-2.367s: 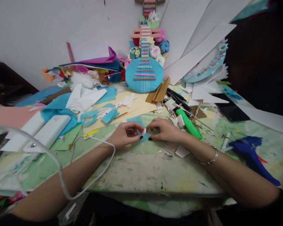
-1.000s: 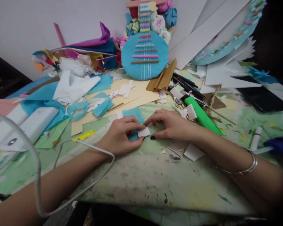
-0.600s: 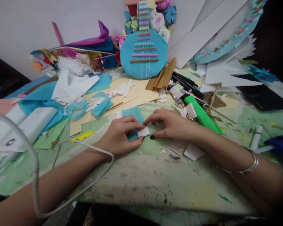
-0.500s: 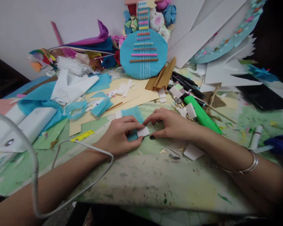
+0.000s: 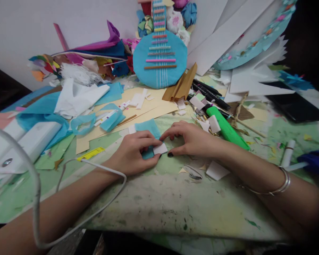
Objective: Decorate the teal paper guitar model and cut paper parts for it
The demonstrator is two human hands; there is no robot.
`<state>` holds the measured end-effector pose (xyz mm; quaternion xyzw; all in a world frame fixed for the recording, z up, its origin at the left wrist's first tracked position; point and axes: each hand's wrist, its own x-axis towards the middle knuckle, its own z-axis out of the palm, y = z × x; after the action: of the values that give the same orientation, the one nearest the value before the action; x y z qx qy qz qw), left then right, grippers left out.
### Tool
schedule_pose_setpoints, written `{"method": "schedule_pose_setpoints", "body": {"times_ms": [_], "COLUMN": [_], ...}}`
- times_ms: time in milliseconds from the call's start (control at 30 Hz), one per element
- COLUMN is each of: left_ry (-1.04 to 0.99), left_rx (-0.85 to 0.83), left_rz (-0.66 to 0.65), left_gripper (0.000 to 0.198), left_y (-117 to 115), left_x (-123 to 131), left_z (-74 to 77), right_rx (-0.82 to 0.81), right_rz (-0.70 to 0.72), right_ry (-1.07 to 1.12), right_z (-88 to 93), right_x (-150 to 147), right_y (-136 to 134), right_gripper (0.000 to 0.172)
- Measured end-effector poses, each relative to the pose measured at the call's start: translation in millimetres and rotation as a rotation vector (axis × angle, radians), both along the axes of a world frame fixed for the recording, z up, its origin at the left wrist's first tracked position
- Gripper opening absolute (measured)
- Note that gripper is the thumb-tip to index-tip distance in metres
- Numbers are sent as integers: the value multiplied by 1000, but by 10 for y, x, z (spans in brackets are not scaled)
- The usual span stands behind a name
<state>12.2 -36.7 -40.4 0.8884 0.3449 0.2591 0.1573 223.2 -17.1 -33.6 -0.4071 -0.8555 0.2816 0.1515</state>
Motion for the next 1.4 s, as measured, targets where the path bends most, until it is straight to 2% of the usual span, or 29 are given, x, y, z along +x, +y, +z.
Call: {"method": "schedule_pose_setpoints", "body": {"times_ms": [600,867,1167,1400], "left_ry": [-1,-4,-15,-26], "left_rx": [-14,-26,-32,-160], "left_rz": [-3,-5,4,-1], "left_gripper": [22,20,19,19], "left_y": [-2,-3,-5,47], "left_x": [4,9,15,-29], "left_z": [3,8,-2,40], "right_rx": [-5,9,50,50], "right_rz": [-1,46,-7,-49], "right_ry": [2,34,66,44], "right_z": [-4,-32,-79,-60], "right_x": [-1,30,-8,-49], "right_y": [-1,13,-15,-46], "right_gripper": [35,26,20,19]}}
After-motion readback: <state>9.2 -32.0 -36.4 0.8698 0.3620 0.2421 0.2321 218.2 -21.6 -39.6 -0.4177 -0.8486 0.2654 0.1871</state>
